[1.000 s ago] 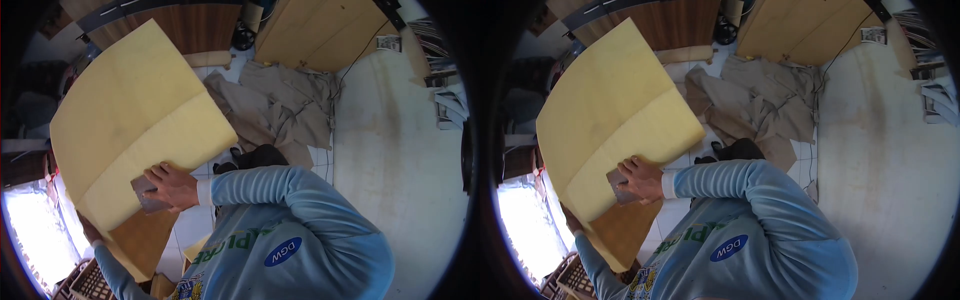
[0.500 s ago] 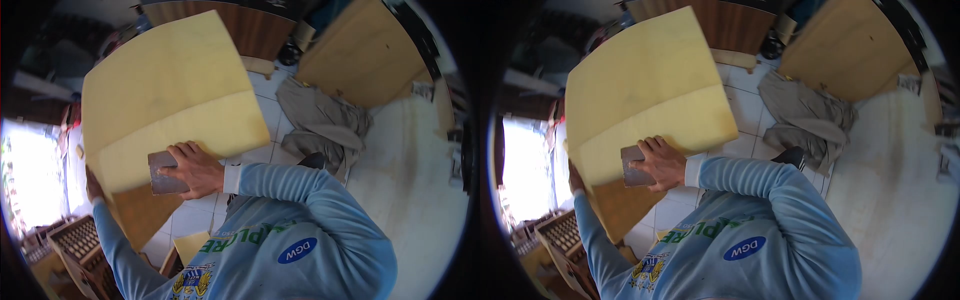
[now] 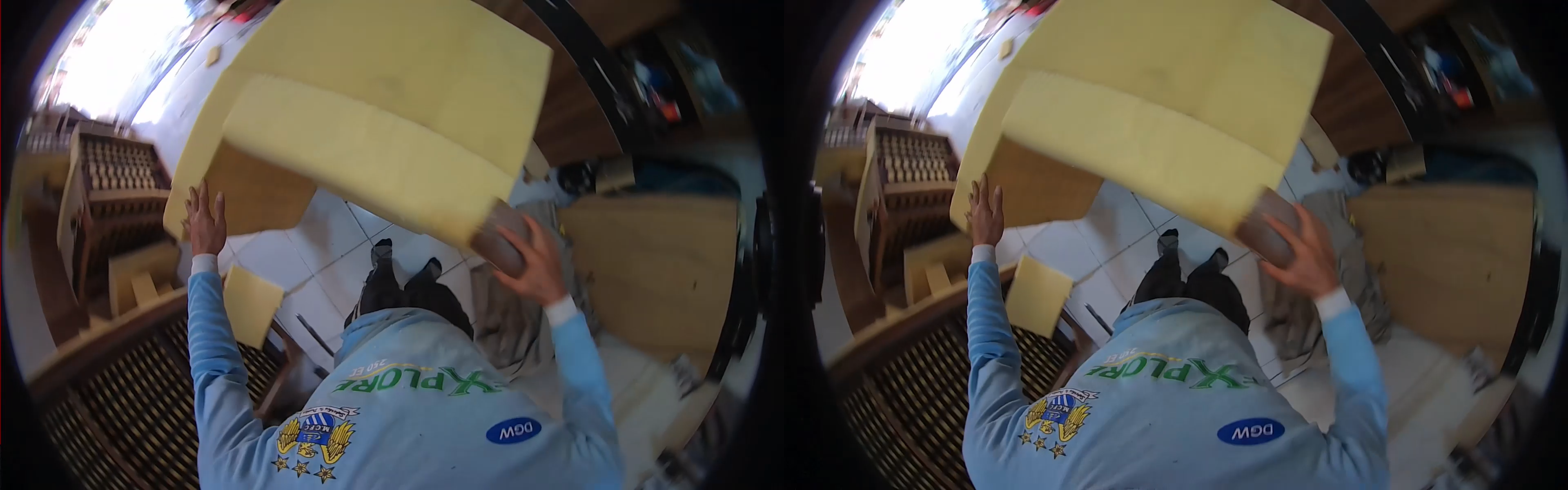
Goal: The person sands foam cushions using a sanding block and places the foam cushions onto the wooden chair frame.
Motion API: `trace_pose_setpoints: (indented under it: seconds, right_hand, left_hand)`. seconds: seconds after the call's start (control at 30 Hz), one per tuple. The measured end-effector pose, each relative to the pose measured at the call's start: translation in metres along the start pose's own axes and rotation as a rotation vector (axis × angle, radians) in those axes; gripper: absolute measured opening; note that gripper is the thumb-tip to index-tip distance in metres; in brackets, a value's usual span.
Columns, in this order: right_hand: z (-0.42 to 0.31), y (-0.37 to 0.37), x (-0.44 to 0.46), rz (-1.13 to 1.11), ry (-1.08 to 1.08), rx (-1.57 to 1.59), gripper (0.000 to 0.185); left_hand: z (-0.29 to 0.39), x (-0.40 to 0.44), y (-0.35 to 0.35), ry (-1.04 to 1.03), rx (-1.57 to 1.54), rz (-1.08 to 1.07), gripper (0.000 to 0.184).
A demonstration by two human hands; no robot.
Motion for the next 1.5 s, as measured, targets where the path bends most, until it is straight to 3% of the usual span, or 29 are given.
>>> trace_pose_setpoints:
  seconds: [0.03,0.1,0.17,0.27,0.37,0.4,0.5,0.6,0.67,0.73,0.83,0.97,1.07,1.2,1.27,1.37,1.47,1.5]
  right_hand:
    - [0.021,0.004,-0.01,-0.026,-0.112,0.006,0.085]
    - [-0.03,0.015,0.041,0.135,0.072,0.091,0.082]
    - [-0.105,0.004,0.109,0.259,0.252,0.177,0.08]
    - [-0.199,-0.038,0.188,0.254,0.476,0.172,0.076]
    - [-0.162,-0.042,0.144,0.17,0.559,0.01,0.079]
    - [-0.121,-0.035,0.11,0.162,0.553,0.047,0.086]
    - [-0.021,0.006,0.03,-0.034,0.343,-0.016,0.083]
    - [-0.012,0.01,0.035,0.04,0.237,0.007,0.085]
    - [-0.087,0.009,0.086,0.197,0.408,0.116,0.084]
    - [-0.158,-0.024,0.134,0.18,0.497,0.117,0.085]
    - [-0.158,-0.047,0.118,0.12,0.656,-0.048,0.085]
    - [0.004,0.0,0.023,-0.074,0.362,-0.025,0.086]
    - [0.069,0.022,-0.007,0.175,-0.012,0.019,0.088]
    - [-0.09,-0.01,0.052,0.066,0.495,0.113,0.097]
    - [-0.096,-0.026,0.044,0.024,0.622,0.044,0.096]
    - [0.016,0.0,0.001,-0.035,0.467,-0.097,0.094]
    - [0.08,0.032,-0.016,0.118,0.141,-0.237,0.095]
    - [0.051,0.031,-0.004,0.139,0.252,-0.15,0.096]
  left_hand:
    - [-0.003,-0.017,0.009,0.019,-0.022,0.078,0.069]
    - [0.018,-0.026,0.01,-0.125,-0.182,0.27,0.07]
    - [0.087,-0.019,0.009,-0.283,-0.298,0.329,0.07]
    - [0.154,0.009,-0.034,-0.136,-0.291,0.148,0.078]
    - [0.184,0.023,-0.057,-0.013,-0.215,-0.046,0.09]
    - [0.183,0.019,-0.059,0.029,-0.188,-0.103,0.093]
    - [0.184,0.022,-0.07,0.023,-0.287,-0.096,0.097]
    - [0.183,0.018,-0.075,0.037,-0.333,-0.072,0.098]
    - [0.184,0.021,-0.077,0.025,-0.351,-0.054,0.099]
    - [0.181,0.016,-0.077,0.075,-0.331,-0.036,0.098]
    - [0.179,0.014,-0.071,0.098,-0.238,-0.068,0.098]
    - [0.179,0.025,-0.076,0.064,-0.331,-0.068,0.099]
    - [0.175,0.022,-0.085,0.068,-0.375,-0.044,0.1]
    - [0.173,0.025,-0.08,0.079,-0.371,-0.029,0.099]
    - [0.165,0.031,-0.08,0.061,-0.351,-0.059,0.101]
    - [0.159,0.038,-0.089,0.054,-0.34,-0.082,0.102]
    - [0.163,0.044,-0.101,0.07,-0.412,-0.073,0.102]
    - [0.163,0.046,-0.1,0.074,-0.412,-0.067,0.102]
Point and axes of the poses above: each hand's wrist, its own x-axis towards the middle knuckle, its own y-axis out of the back of the hand, z = x × y, the point moved 10 cm from there along x, towards the middle knuckle, and after that the axes turned 10 degrees about -x, right-handed, at the moved point
